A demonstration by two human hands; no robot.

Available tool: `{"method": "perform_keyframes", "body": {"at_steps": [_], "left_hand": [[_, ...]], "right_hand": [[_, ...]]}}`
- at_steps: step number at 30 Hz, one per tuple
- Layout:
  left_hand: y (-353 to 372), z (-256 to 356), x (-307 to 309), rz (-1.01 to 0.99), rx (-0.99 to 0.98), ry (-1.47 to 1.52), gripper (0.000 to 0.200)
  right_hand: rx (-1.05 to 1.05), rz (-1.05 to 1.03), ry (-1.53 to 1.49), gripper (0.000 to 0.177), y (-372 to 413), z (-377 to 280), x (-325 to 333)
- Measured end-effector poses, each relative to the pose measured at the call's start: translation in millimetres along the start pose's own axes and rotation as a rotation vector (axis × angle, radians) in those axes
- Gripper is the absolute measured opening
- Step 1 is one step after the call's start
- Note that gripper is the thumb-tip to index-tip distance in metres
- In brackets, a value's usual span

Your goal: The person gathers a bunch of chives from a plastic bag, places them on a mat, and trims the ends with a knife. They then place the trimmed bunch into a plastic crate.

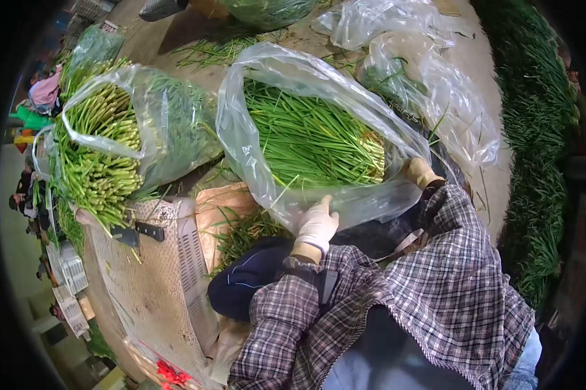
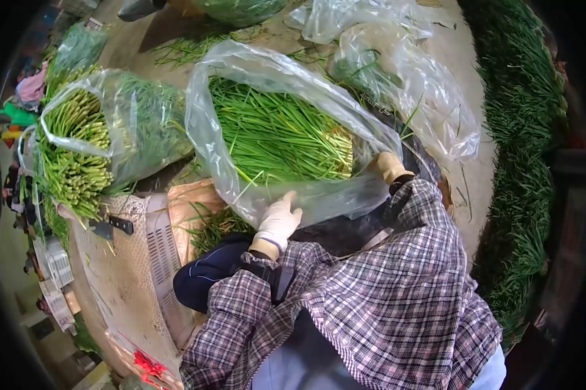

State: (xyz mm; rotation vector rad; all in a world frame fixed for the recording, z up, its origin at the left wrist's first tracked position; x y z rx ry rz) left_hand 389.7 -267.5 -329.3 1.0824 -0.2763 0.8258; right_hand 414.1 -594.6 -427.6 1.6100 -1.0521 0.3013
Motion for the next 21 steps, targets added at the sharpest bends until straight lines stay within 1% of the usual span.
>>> {"method": "perform_keyframes", "body": {"at_steps": [1, 2, 4, 5, 6, 8, 9, 10, 11, 12, 13, 15, 16, 17, 18, 20, 21], "left_hand": [[-4, 10, 3, -0.004, -0.005, 0.014, 0.054], [-7, 21, 11, 0.077, -0.092, 0.035, 0.055], [-9, 36, 23, 0.234, -0.262, 0.077, 0.057], [-13, 38, 19, 0.289, -0.322, -0.013, 0.069], [-19, 30, 5, 0.295, -0.323, -0.109, 0.073], [-24, 14, -24, 0.31, -0.33, -0.301, 0.08], [-24, 5, -37, 0.139, -0.229, -0.296, 0.088], [-11, 5, -39, -0.396, 0.106, -0.218, 0.08], [-18, -12, -62, -0.474, 0.058, -0.231, 0.075], [-14, -12, -66, -0.553, 0.013, -0.244, 0.071], [-15, -15, -63, -0.533, 0.038, -0.184, 0.071], [-14, -11, -51, -0.492, 0.079, -0.062, 0.069], [-23, -16, -59, -0.44, 0.107, 0.2, 0.067], [-35, -28, -74, -0.385, 0.136, 0.46, 0.065], [-38, -26, -72, -0.323, 0.164, 0.719, 0.063], [-38, -20, -74, -0.301, 0.24, 1.297, 0.067], [-38, -14, -70, -0.281, 0.275, 1.586, 0.069]], "right_hand": [[-0.018, 0.016, -0.08, 0.014, -6, -1, 8], [0.027, 0.092, -0.013, 0.017, -11, -7, 19], [0.111, 0.239, 0.119, 0.03, 6, -67, 58], [0.17, 0.372, -0.05, 0.038, 14, -88, 71], [0.228, 0.506, -0.218, 0.047, 21, -105, 82], [0.203, 0.473, -0.104, 0.076, 6, -125, 68], [0.155, 0.304, -0.105, 0.099, -3, -129, 56], [0.139, 0.284, -0.049, 0.1, -3, -130, 48], [0.127, 0.263, 0.005, 0.102, -3, -131, 33], [0.116, 0.24, 0.058, 0.103, 1, -139, 24], [-0.001, 0.194, 0.114, 0.101, 2, -139, 19], [0.006, 0.116, 0.092, 0.098, -2, -137, 16], [0.007, 0.077, 0.082, 0.097, -4, -133, 15], [0.059, 0.103, 0.047, 0.096, -18, -124, 9], [0.113, 0.143, 0.006, 0.096, -19, -123, 7], [0.222, 0.23, -0.077, 0.097, -20, -121, 5], [0.112, 0.094, -0.1, 0.098, -12, -123, 2]]}}
Point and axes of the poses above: each hand's wrist, its own y-axis away from the middle knuckle, its own x-axis out of the back of the hand, z = x × y, the point moved 8 cm from there along -y, towards the middle knuckle, and after that the axes turned 6 degrees about y, right-handed, at the moved point
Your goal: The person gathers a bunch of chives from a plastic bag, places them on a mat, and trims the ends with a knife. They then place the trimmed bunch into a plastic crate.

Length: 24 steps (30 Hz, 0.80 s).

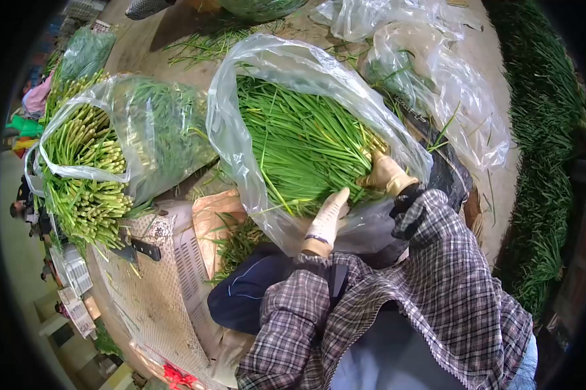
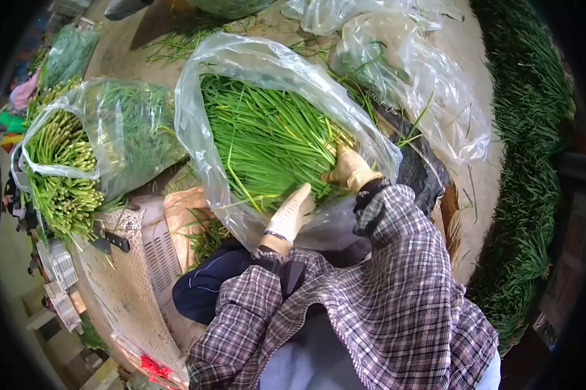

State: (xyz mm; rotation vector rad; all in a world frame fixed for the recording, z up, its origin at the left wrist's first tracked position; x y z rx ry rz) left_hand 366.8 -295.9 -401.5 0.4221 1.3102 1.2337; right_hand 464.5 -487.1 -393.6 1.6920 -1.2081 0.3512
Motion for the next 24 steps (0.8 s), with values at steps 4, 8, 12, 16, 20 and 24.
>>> {"method": "perform_keyframes", "body": {"at_steps": [4, 8, 12, 16, 20, 24], "left_hand": [[-48, -30, 7, -0.341, 0.179, 0.526, 0.053], [-62, -41, 23, -0.4, 0.169, 0.749, 0.047], [-8, -1, 12, 0.099, -0.226, 0.228, 0.041], [10, 11, 18, 0.247, -0.154, 0.094, 0.047], [12, 10, 14, 0.152, -0.089, 0.224, 0.048], [21, 15, 13, 0.15, -0.111, 0.236, 0.044]], "right_hand": [[0.024, 0.106, 0.114, 0.066, 38, -32, -16], [0.038, 0.26, 0.292, 0.026, 79, -61, -73], [0.262, 0.384, 0.428, 0.051, 115, -96, -79], [0.251, -0.224, 0.08, 0.058, 103, -107, -15], [0.111, 0.323, -0.143, 0.047, 41, -28, 36], [0.057, -0.178, -0.081, 0.054, 15, -23, -23]]}}
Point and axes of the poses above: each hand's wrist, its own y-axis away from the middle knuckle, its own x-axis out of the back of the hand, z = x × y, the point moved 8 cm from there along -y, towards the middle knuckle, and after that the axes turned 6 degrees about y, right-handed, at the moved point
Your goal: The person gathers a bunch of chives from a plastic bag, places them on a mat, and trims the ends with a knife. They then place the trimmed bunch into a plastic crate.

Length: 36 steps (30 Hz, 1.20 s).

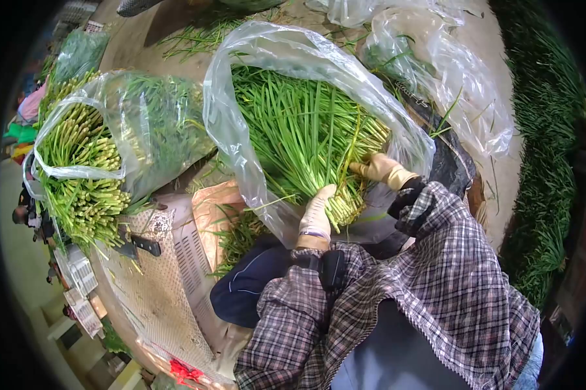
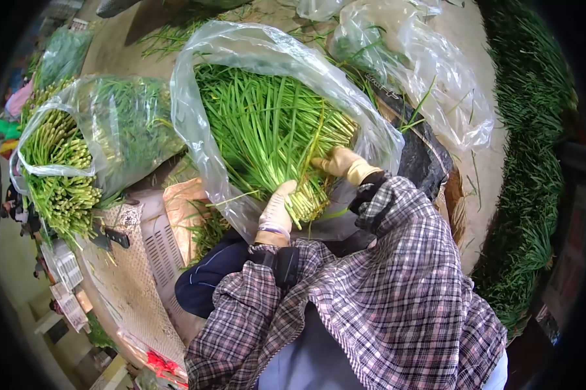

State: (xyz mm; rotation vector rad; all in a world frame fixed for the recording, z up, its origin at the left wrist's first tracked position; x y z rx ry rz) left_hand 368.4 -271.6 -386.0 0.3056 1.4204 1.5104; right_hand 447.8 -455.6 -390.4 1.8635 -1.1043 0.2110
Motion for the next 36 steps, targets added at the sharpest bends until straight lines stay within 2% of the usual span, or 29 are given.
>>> {"method": "perform_keyframes", "body": {"at_steps": [1, 3, 5, 7, 9, 10, 13, 15, 17, 18, 19, 21, 22, 23, 25, 26, 27, 28, 30, 31, 32, 33, 34, 35, 36], "left_hand": [[1, 0, 2, -0.003, 0.026, 0.042, 0.043], [1, 0, 4, -0.013, 0.08, 0.122, 0.042], [1, 4, 4, -0.06, 0.069, 0.139, 0.039], [5, 13, 1, -0.092, 0.058, 0.136, 0.038], [19, 16, -5, -0.12, 0.126, 0.145, 0.039], [25, 19, -7, -0.143, 0.146, 0.156, 0.039], [20, 20, -3, -0.179, 0.156, 0.166, 0.043], [16, 18, 0, -0.159, 0.133, 0.158, 0.045], [21, 19, 0, -0.108, 0.111, 0.149, 0.043], [23, 21, 0, -0.073, 0.085, 0.133, 0.043], [24, 22, 0, -0.04, 0.059, 0.117, 0.042], [27, 24, -4, -0.056, 0.037, 0.117, 0.041], [23, 25, 4, -0.038, 0.01, 0.072, 0.04], [18, 26, 11, -0.02, -0.017, 0.029, 0.04], [25, 30, 2, -0.099, -0.008, 0.051, 0.04], [39, 36, -12, -0.118, -0.031, 0.037, 0.041], [55, 42, -22, -0.131, -0.053, 0.024, 0.042], [56, 42, -29, -0.181, -0.177, 0.053, 0.045], [77, 32, -30, -0.265, -0.261, -0.022, 0.043], [86, 22, -35, -0.282, -0.19, 0.006, 0.042], [95, 11, -40, -0.295, -0.119, 0.034, 0.04], [96, -7, -40, -0.296, 0.022, 0.074, 0.039], [99, -16, -42, -0.273, 0.023, 0.068, 0.037], [93, -33, -36, -0.252, 0.148, 0.093, 0.033], [90, -41, -36, -0.273, 0.139, 0.055, 0.034]], "right_hand": [[0.122, 0.065, -0.058, 0.049, -7, -3, -20], [0.061, 0.021, 0.046, 0.043, -17, 5, -63], [0.059, 0.127, -0.05, 0.036, -18, 13, -80], [0.072, -0.019, -0.033, 0.032, 8, -18, -77], [0.164, 0.058, 0.026, 0.029, 24, -23, -87], [0.16, 0.02, -0.044, 0.03, 38, -35, -77], [0.033, -0.308, -0.39, 0.049, 47, -28, -83], [0.156, -0.49, -0.762, 0.059, 41, -37, -87], [-0.081, -0.668, -1.382, 0.063, 46, -44, -91], [-0.094, -0.578, -1.301, 0.068, 39, -45, -86], [0.038, -0.452, -0.99, 0.069, 24, -48, -85], [0.215, -0.262, -0.635, 0.069, 17, -56, -68], [0.072, -0.344, -0.729, 0.071, 12, -50, -85], [-0.02, -0.506, -0.971, 0.074, 11, -54, -104], [0.06, -0.43, -1.117, 0.075, 27, -70, -94], [0.335, -0.191, -0.831, 0.076, 57, -93, -51], [0.1, -0.357, -0.89, 0.081, 66, -94, -48], [0.157, -0.288, -0.829, 0.083, 73, -97, -34], [0.24, -0.215, -0.742, 0.088, 95, -95, -19], [0.27, -0.2, -0.71, 0.09, 105, -93, -14], [0.152, -0.261, -0.813, 0.093, 115, -80, -23], [-0.011, -0.391, -0.999, 0.078, 125, -59, -42], [0.054, -0.353, -1.006, 0.07, 112, -13, -81], [-0.004, -0.418, -1.192, 0.064, 114, -7, -99], [-0.075, -0.478, -1.375, 0.058, 117, 0, -118]]}}
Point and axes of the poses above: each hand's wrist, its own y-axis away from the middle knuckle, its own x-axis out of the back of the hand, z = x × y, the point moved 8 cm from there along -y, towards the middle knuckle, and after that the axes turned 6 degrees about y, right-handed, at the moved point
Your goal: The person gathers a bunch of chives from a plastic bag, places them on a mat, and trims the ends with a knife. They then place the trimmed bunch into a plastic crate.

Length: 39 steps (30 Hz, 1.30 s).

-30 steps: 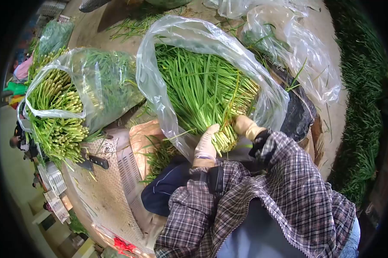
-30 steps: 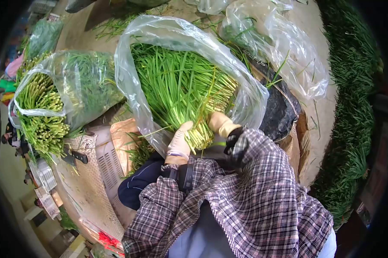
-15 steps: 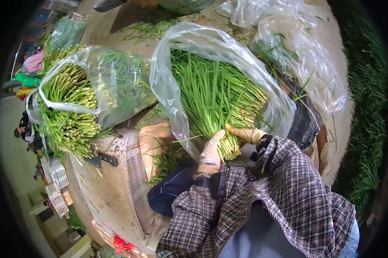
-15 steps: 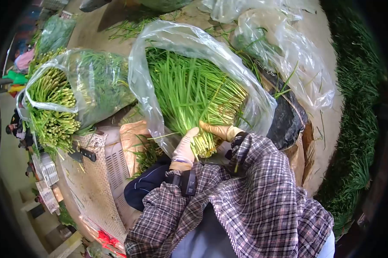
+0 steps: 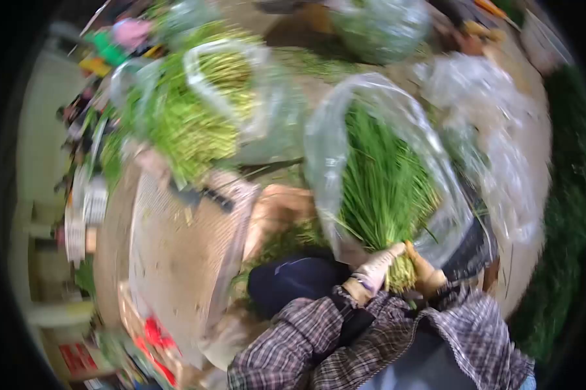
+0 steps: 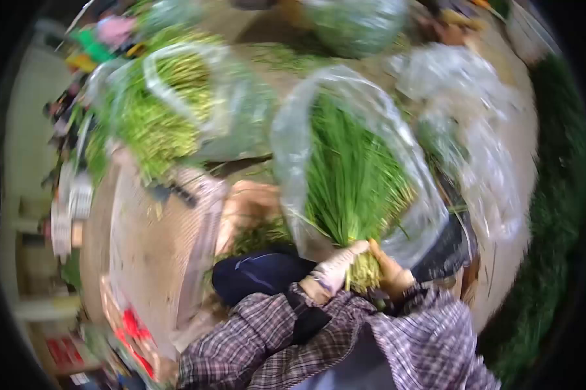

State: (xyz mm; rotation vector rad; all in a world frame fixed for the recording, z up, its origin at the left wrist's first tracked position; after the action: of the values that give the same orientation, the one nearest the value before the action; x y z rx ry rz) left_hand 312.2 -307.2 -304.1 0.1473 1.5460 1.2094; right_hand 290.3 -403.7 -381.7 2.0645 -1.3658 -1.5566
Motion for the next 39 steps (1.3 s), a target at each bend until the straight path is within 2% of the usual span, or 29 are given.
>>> {"method": "perform_keyframes", "body": {"at_steps": [1, 3, 5, 7, 8, 9, 11, 12, 13, 15, 16, 18, 19, 20, 22, 23, 24, 26, 27, 28, 29, 31, 33, 35, 37, 38, 39], "left_hand": [[0, -1, 2, -0.001, -0.023, -0.022, 0.034], [39, 18, -26, -0.02, -0.122, -0.169, 0.038], [41, 25, -40, -0.154, -0.316, -0.207, 0.041], [45, 20, -47, -0.305, -0.378, -0.2, 0.043], [40, 16, -42, -0.264, -0.422, -0.214, 0.046], [49, 13, -36, -0.135, -0.374, -0.336, 0.046], [61, 16, -45, -0.262, -0.546, -0.345, 0.046], [119, 33, -52, -0.089, -0.514, -0.57, 0.046], [116, 30, -51, -0.135, -0.554, -0.615, 0.053], [213, 52, -79, -0.35, -0.94, -0.44, 0.058], [232, 54, -78, -0.283, -0.84, -0.487, 0.057], [293, 67, -79, -0.323, -0.931, -0.522, 0.058], [318, 69, -74, -0.341, -0.967, -0.535, 0.058], [344, 77, -63, -0.229, -1.147, -0.551, 0.06], [390, 87, -44, -0.226, -1.326, -0.437, 0.066], [411, 90, -34, -0.224, -1.332, -0.397, 0.059], [428, 96, -20, -0.137, -1.358, -0.423, 0.054], [462, 109, 8, -0.079, -1.502, -0.384, 0.046], [476, 119, 24, -0.105, -1.628, -0.32, 0.043], [468, 135, 57, -0.063, -1.664, -0.299, 0.045], [495, 130, 63, -0.033, -1.676, -0.237, 0.05], [441, 165, 137, -0.013, -1.438, -0.095, 0.045], [406, 182, 182, -0.1, -1.279, 0.103, 0.052], [392, 183, 208, -0.224, -1.151, 0.324, 0.064], [380, 188, 222, -0.342, -1.012, 0.535, 0.076], [378, 193, 226, -0.369, -1.049, 0.511, 0.085], [369, 191, 237, -0.455, -0.996, 0.631, 0.087]], "right_hand": [[-0.211, -0.03, -0.387, 0.054, 23, 3, -33], [-0.128, -0.051, -0.33, 0.061, 32, -14, -39], [0.053, 0.065, -0.076, 0.065, 62, -61, -101], [0.11, 0.009, -0.009, 0.07, 61, -54, -79], [0.133, -0.069, -0.04, 0.07, 65, -48, -95], [0.05, -0.04, 0.017, 0.07, 81, -45, -104], [0.158, 0.035, 0.185, 0.072, 96, -55, -117], [0.21, -0.026, 0.193, 0.069, 98, -54, -126], [0.22, -0.026, 0.227, 0.072, 110, -55, -141], [0.433, -0.027, 0.473, 0.078, 118, -70, -145], [0.516, 0.103, 0.619, 0.086, 137, -82, -189], [0.823, 0.02, 0.969, 0.076, 151, -102, -250], [0.869, -0.062, 1.06, 0.078, 155, -101, -281], [0.919, -0.145, 1.141, 0.081, 160, -99, -312], [0.805, -0.397, 1.138, 0.101, 162, -89, -393], [0.742, -0.522, 1.129, 0.113, 157, -85, -429], [0.805, -0.588, 1.177, 0.111, 148, -83, -455], [0.788, -0.745, 1.231, 0.108, 141, -71, -518], [0.712, -0.844, 1.234, 0.106, 144, -56, -562], [0.712, -0.904, 1.363, 0.106, 134, -49, -592], [0.703, -0.963, 1.492, 0.106, 119, -41, -616], [0.691, -1.087, 1.689, 0.106, 69, -18, -651], [0.471, -1.012, 1.861, 0.105, -5, 14, -655], [0.584, -0.642, 2.223, 0.114, -77, 31, -647], [0.495, -0.841, 2.305, 0.12, -97, 66, -641], [0.46, -0.908, 2.159, 0.125, -125, 71, -634], [0.49, -0.929, 2.242, 0.126, -121, 74, -634]]}}
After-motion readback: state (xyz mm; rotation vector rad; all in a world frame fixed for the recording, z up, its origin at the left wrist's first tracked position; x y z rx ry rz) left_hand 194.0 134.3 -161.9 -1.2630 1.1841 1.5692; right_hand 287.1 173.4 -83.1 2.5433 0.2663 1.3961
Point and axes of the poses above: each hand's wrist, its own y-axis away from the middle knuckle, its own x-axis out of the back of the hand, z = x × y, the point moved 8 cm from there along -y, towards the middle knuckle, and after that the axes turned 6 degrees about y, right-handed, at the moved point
